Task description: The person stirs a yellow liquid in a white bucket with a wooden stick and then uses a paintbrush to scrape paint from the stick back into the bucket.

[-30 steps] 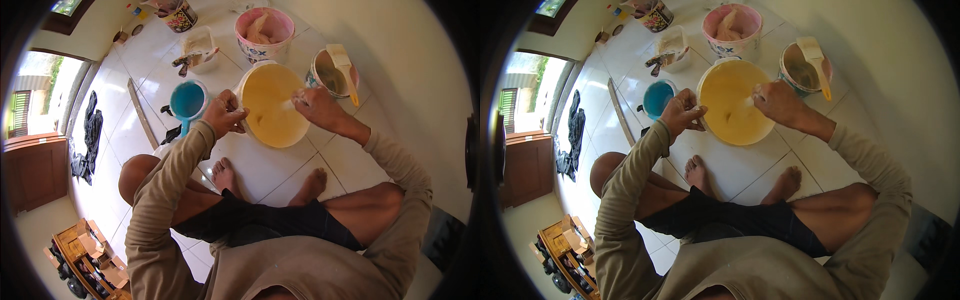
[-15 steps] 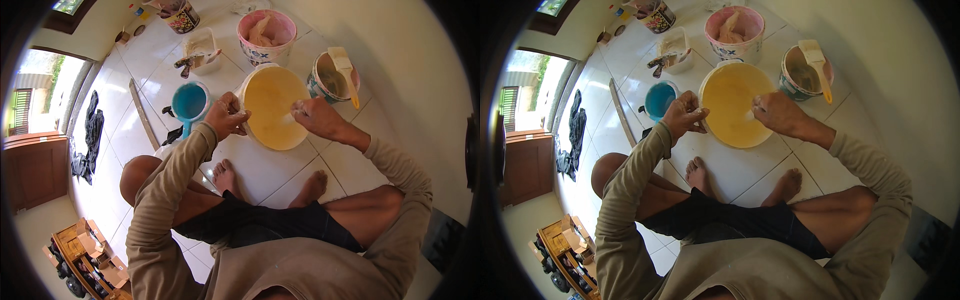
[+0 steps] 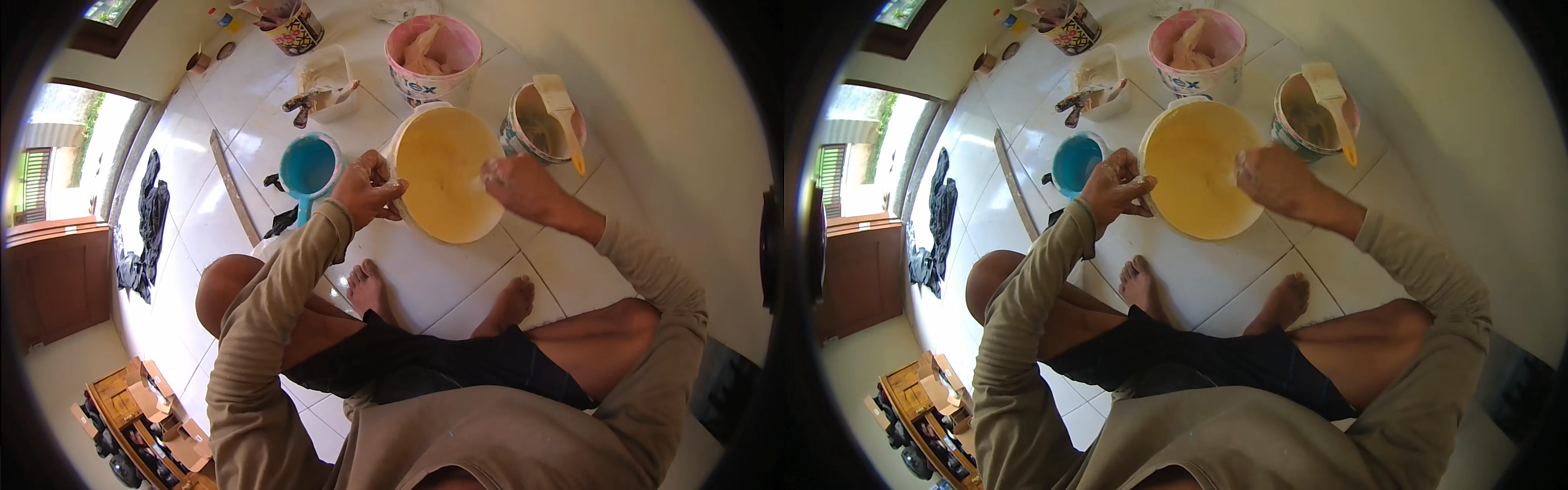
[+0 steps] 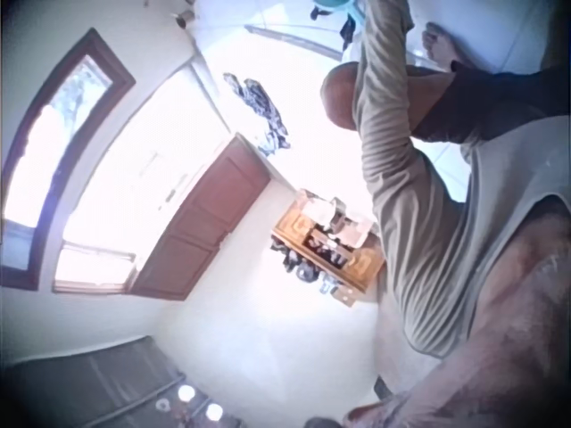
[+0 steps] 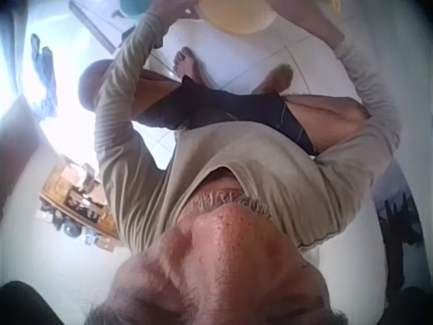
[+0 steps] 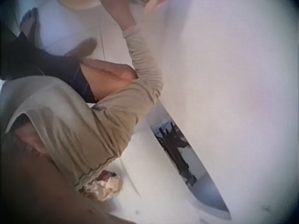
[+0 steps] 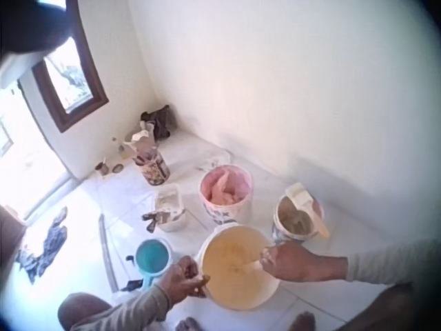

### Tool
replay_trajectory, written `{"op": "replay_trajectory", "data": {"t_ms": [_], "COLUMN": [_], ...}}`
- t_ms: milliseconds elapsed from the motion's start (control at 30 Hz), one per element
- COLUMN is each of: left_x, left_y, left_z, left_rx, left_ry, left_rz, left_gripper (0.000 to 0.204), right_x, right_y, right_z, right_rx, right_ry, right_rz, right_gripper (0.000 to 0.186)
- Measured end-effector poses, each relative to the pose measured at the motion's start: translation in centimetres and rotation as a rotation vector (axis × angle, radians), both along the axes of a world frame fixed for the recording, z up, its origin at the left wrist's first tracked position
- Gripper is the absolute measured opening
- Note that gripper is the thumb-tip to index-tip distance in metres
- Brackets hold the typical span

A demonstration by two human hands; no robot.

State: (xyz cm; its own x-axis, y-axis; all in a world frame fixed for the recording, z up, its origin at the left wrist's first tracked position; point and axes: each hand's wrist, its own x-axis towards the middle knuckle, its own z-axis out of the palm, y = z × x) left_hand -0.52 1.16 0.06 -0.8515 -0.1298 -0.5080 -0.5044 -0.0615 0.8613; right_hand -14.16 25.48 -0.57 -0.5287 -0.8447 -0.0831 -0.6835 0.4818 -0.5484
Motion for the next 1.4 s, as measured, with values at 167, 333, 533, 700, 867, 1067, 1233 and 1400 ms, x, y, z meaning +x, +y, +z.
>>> {"op": "replay_trajectory", "data": {"t_ms": [167, 333, 533, 700, 867, 1067, 1233, 1400], "left_x": [0.2, -0.1, 0.0, -0.1, -0.4, 0.0, -0.3, 0.2], "left_y": [-0.1, 0.0, 0.0, 0.2, 0.1, 0.2, 0.1, -0.2], "left_z": [-0.5, -0.3, -0.3, -0.3, -0.4, -0.3, 0.1, -0.1], "left_rx": [0.001, 0.024, -0.001, -0.004, 0.002, -0.001, -0.009, -0.009], "left_ry": [0.032, 0.015, 0.007, 0.016, 0.013, 0.007, 0.017, 0.006], "left_rz": [0.027, 0.005, 0.012, 0.009, 0.001, 0.002, 0.013, 0.000], "left_gripper": [0.032, 0.032, 0.032, 0.033, 0.033, 0.032, 0.032, 0.033], "right_x": [-0.1, 0.5, -0.4, 0.7, 0.0, -0.7, 0.7, -0.2], "right_y": [-0.9, 0.4, 0.1, 0.0, 0.8, -0.4, -0.6, -0.5], "right_z": [1.6, 0.0, -0.3, -0.2, -1.7, -0.2, 1.2, -0.9], "right_rx": [-0.045, -0.063, -0.002, -0.230, -0.110, -0.028, -0.033, -0.118], "right_ry": [-0.087, -0.057, 0.054, -0.043, 0.099, 0.071, -0.069, 0.063], "right_rz": [-0.061, 0.034, -0.004, -0.003, 0.087, -0.005, 0.043, 0.033], "right_gripper": [0.027, 0.027, 0.025, 0.026, 0.026, 0.023, 0.025, 0.028]}}
